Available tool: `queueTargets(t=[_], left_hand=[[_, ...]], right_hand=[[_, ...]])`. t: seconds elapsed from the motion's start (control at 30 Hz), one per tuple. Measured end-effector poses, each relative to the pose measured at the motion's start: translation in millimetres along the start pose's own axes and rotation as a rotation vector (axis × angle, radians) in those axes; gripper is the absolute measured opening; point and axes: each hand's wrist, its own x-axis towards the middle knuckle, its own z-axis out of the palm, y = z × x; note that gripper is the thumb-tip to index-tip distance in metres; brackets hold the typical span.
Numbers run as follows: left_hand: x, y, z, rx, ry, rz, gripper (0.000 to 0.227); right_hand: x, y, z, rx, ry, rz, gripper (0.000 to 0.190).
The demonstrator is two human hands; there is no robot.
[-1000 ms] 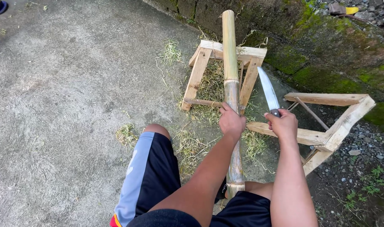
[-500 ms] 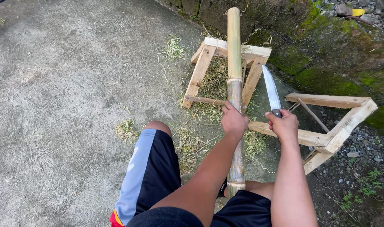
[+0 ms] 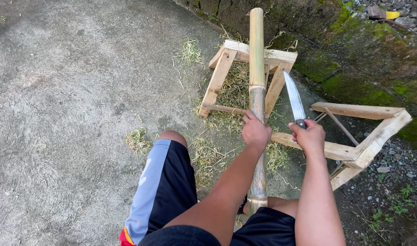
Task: Scraping the outer green layer off a bamboo pole using a knife.
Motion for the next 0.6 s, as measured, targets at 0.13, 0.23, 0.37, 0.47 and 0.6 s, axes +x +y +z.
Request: queueTargets(t=[0.13, 0.23, 0.37, 0.47, 0.6], left_hand=[[1.5, -2.0, 3.8, -0.004, 0.012, 0.011, 0.098], [2.2, -3.2, 5.1, -0.005, 0.017, 0.017, 0.098], [2.5, -3.2, 5.2, 0.006, 0.015, 0.015, 0.098], [2.8, -2.5, 4.9, 0.008, 0.013, 0.014, 0.099], [2.9, -2.7, 4.4, 0.022, 0.014, 0.016, 0.100]], right_hand=[[1.0, 2.2, 0.1, 0.002, 0.004, -0.002, 0.022], [-0.3, 1.7, 0.5, 0.005, 0.009, 0.002, 0.023], [-0.7, 1.8, 0.7, -0.007, -0.006, -0.016, 0.023], [0.1, 2.3, 1.2, 0.006, -0.007, -0.016, 0.023], [-1.9, -1.1, 1.2, 0.000, -0.005, -0.002, 0.023]])
